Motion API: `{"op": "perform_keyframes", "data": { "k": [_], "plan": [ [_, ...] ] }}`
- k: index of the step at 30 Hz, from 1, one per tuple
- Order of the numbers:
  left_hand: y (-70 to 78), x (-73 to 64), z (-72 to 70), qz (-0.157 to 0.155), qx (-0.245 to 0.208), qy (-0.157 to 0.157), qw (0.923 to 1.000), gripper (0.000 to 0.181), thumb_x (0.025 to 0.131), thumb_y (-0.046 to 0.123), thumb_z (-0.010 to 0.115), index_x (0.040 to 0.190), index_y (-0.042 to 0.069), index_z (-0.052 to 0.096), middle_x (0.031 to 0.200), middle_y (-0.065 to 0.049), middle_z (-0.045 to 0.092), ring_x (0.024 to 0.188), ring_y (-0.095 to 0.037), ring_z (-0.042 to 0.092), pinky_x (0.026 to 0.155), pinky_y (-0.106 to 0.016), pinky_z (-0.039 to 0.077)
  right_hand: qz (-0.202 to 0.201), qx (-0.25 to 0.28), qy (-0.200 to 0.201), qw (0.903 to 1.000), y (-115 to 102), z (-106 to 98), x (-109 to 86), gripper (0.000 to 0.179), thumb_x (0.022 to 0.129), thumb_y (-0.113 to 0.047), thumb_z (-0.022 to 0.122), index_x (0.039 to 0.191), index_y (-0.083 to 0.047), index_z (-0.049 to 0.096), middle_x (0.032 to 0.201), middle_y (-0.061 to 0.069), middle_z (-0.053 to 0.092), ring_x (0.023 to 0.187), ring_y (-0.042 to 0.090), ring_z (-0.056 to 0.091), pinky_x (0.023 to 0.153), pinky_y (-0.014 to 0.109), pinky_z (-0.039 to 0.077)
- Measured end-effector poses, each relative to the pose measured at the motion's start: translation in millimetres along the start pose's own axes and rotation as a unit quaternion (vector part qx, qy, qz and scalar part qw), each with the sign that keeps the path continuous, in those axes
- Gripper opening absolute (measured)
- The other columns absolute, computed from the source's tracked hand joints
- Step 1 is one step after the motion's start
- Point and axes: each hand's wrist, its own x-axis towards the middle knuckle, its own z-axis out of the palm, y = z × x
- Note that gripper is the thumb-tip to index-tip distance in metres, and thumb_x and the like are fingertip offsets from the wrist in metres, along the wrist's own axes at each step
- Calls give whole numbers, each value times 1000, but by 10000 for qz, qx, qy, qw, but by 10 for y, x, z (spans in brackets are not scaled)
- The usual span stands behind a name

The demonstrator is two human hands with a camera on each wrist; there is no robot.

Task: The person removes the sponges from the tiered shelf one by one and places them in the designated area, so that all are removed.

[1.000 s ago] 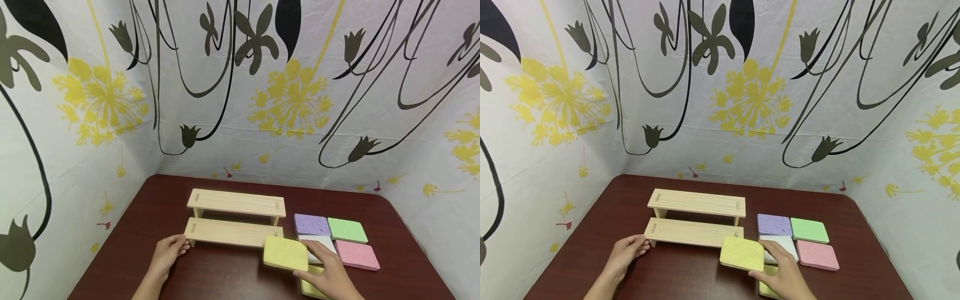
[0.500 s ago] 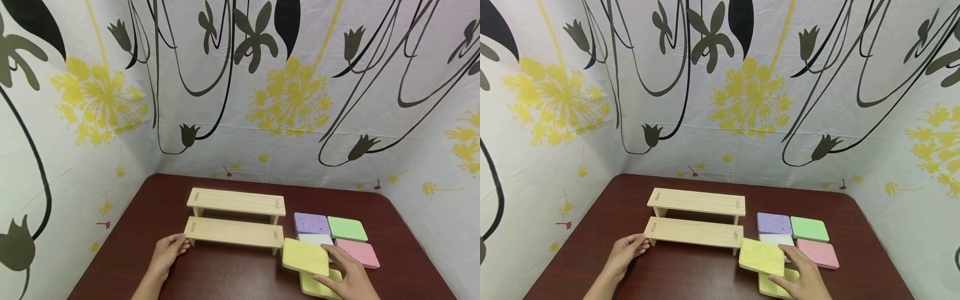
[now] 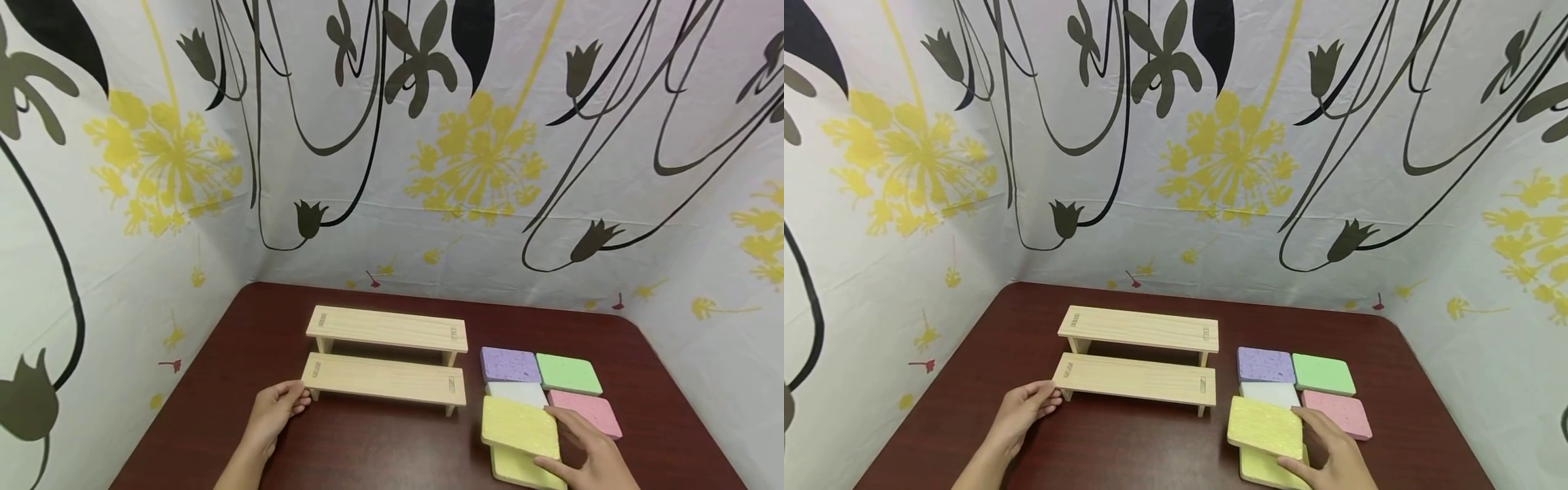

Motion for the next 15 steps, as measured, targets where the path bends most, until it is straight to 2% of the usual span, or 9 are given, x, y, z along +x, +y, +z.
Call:
{"op": "perform_keyframes", "data": {
  "k": [8,12,15],
  "plan": [
    [9,0,8,59,36,-5,10000,35,105,14,58,123,-16,60,93,-12,72,83,-16,70,73,-26,59,265,-65,69,9996,71,-96,-84,77,63,-26,99,128,-5,65,120,-3,63,114,-20,43,79,2,46],
    [8,-4,1,62,95,3,9999,34,105,13,58,123,-16,61,94,-13,72,83,-15,70,73,-25,59,617,-78,-3,9981,76,-132,-114,76,65,-29,98,129,-4,65,120,-7,61,111,-20,45,77,6,50],
    [12,-10,2,46,128,9,9999,32,105,12,58,123,-15,61,94,-12,72,84,-16,70,72,-24,59,883,-38,-43,9961,85,-172,-137,75,66,-30,97,129,-4,64,120,-15,58,108,-18,48,76,10,53]
  ]
}}
